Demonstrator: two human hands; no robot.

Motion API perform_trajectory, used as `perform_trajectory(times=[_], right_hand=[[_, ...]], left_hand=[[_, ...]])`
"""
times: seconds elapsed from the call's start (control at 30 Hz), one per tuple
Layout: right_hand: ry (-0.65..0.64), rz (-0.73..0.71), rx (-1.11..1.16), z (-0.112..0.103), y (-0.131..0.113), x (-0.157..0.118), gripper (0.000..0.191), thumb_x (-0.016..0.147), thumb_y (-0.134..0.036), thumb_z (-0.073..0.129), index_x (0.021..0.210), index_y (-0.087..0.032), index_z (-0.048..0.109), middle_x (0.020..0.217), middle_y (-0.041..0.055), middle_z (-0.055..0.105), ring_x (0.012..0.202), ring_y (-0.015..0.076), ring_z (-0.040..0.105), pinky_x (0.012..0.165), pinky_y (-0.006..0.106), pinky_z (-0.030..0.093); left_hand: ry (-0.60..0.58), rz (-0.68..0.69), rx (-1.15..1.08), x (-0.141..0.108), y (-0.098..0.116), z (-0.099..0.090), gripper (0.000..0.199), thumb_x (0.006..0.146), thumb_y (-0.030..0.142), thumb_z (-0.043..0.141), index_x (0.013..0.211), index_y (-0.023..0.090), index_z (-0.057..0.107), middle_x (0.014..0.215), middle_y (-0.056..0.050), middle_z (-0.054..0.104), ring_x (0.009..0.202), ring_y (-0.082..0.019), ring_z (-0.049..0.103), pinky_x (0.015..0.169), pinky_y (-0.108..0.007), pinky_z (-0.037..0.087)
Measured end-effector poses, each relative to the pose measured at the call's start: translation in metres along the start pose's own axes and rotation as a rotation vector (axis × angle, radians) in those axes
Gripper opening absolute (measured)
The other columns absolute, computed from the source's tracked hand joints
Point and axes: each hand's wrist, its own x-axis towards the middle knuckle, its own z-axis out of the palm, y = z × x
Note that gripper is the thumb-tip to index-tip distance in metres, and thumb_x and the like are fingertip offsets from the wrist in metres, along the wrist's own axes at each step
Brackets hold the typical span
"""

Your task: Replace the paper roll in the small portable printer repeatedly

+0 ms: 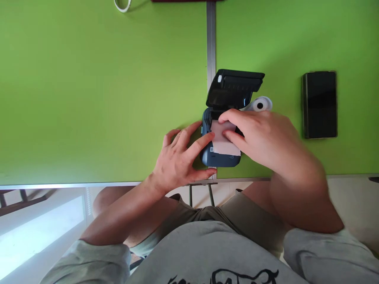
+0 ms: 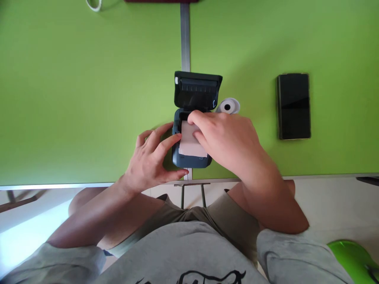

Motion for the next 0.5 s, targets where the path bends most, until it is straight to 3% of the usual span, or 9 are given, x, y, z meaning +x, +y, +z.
perform_trajectory(times=[0.2,0.37,0.5], right_hand=[[-0.008,-0.013,0.050,0.003,0.005,0.003,0.019,0.085,-0.020,0.068,0.102,-0.026,0.071,0.088,0.0027,0.078,0.063,0.0186,0.059,0.059,0.033,0.026],[0.033,-0.076,0.141,-0.009,0.001,0.002,0.027,0.082,-0.014,0.063,0.103,-0.026,0.077,0.097,0.0032,0.081,0.072,0.0196,0.067,0.063,0.034,0.042],[0.128,-0.054,0.350,-0.032,0.016,-0.015,0.026,0.087,-0.027,0.073,0.112,-0.031,0.080,0.070,-0.0009,0.072,0.048,0.0109,0.050,0.052,0.032,0.042]], left_hand=[[0.030,-0.002,-0.020,-0.001,-0.003,0.004,0.100,0.090,0.084,0.054,0.162,0.022,0.025,0.151,-0.021,0.059,0.135,-0.033,0.061,0.114,-0.045,0.039],[0.052,-0.002,-0.020,-0.001,-0.002,0.005,0.099,0.092,0.086,0.047,0.162,0.018,0.028,0.149,-0.022,0.060,0.135,-0.032,0.061,0.114,-0.044,0.039],[0.049,-0.007,-0.023,-0.001,-0.002,0.004,0.101,0.091,0.088,0.043,0.161,0.017,0.031,0.149,-0.022,0.060,0.134,-0.032,0.062,0.113,-0.043,0.039]])
